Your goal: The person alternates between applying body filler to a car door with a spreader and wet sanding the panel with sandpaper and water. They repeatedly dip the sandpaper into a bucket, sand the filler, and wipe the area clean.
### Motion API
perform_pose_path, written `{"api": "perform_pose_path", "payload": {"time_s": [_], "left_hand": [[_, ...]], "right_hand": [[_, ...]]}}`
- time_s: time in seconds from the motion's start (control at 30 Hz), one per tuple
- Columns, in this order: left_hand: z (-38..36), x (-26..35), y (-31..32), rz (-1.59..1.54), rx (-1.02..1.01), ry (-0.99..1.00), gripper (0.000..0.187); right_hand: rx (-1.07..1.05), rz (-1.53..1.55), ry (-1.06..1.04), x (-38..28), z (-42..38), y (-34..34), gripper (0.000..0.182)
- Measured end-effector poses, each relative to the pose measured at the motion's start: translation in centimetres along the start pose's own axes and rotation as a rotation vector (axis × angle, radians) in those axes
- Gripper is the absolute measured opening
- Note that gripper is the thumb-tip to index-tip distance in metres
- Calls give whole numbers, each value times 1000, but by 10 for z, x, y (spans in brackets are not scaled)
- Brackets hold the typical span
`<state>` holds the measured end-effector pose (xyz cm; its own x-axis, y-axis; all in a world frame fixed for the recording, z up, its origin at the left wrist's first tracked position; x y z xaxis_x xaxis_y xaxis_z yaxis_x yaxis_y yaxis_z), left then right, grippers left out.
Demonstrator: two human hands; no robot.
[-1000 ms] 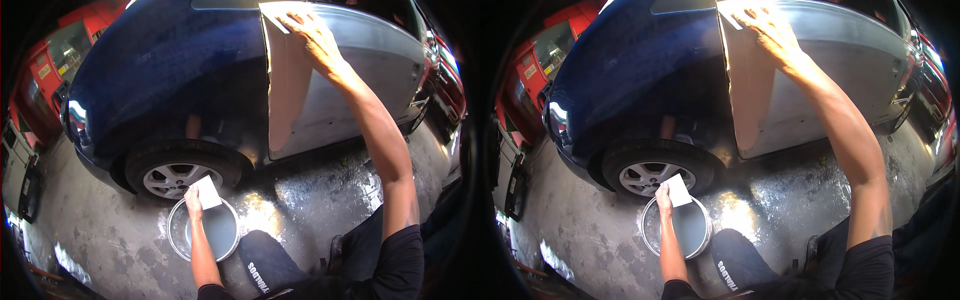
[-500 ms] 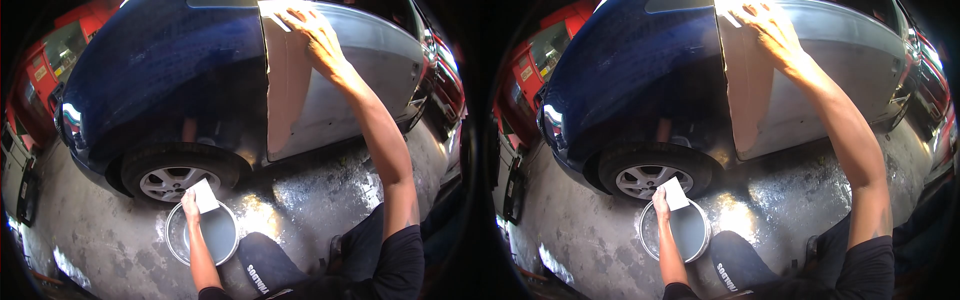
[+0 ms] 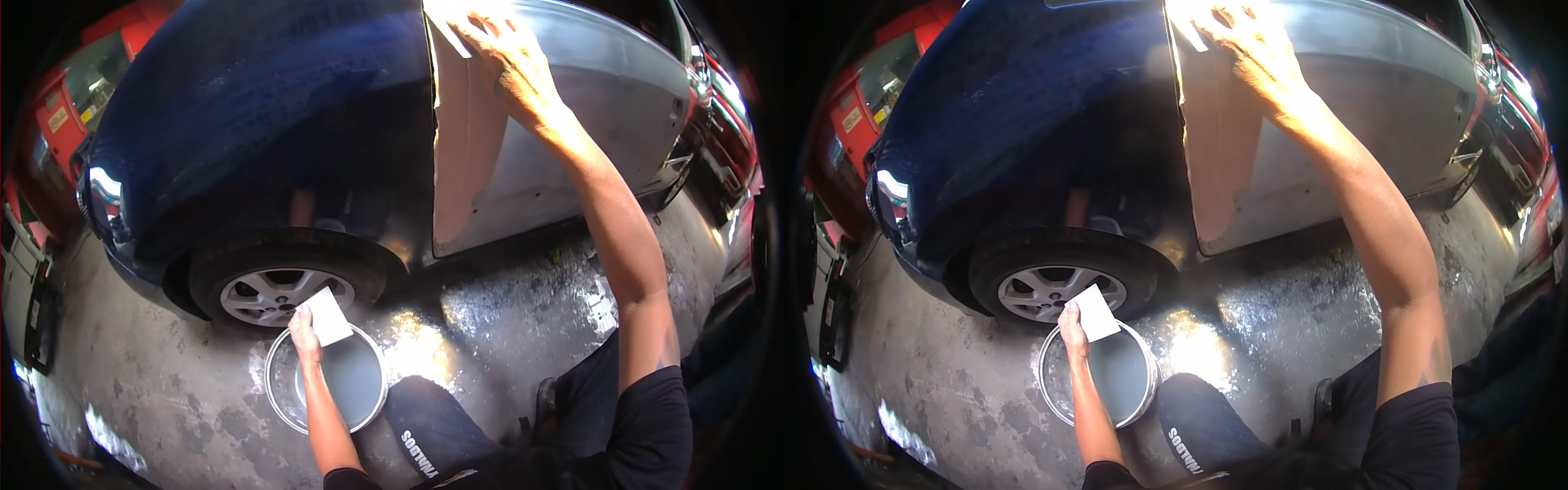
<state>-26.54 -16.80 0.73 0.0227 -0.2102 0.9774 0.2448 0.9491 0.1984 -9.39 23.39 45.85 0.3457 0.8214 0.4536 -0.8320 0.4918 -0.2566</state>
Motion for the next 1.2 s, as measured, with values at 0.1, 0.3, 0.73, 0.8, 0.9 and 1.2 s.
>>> {"api": "perform_pose_path", "payload": {"time_s": [0.1,0.3,0.73,0.8,0.9,1.2], "left_hand": [[2,-3,-1,-18,6,12,42],[2,-5,-3,-53,-2,15,42],[3,-7,-6,-43,-37,9,40],[2,-7,-5,-53,-29,4,40],[3,-8,-6,-48,-27,8,41],[0,-4,-2,-59,-24,-22,41]], "right_hand": [[8,20,4,-7,-8,0,58],[5,14,12,-26,-25,-8,60],[111,130,71,-50,-72,4,59],[109,62,61,-54,-80,8,59],[109,-6,56,-60,-89,11,59],[156,6,61,-73,-113,22,59]]}}
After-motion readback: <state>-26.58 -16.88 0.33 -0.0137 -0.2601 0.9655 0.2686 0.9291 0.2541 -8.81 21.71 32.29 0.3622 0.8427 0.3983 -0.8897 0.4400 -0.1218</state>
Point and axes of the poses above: each hand's wrist, its own z-axis towards the middle knuckle, its own y-axis out of the palm, x = y × z, the point moved 3 cm from there along z, towards the middle knuckle, and after that the axes turned 4 degrees about x, right-handed, at the moved point
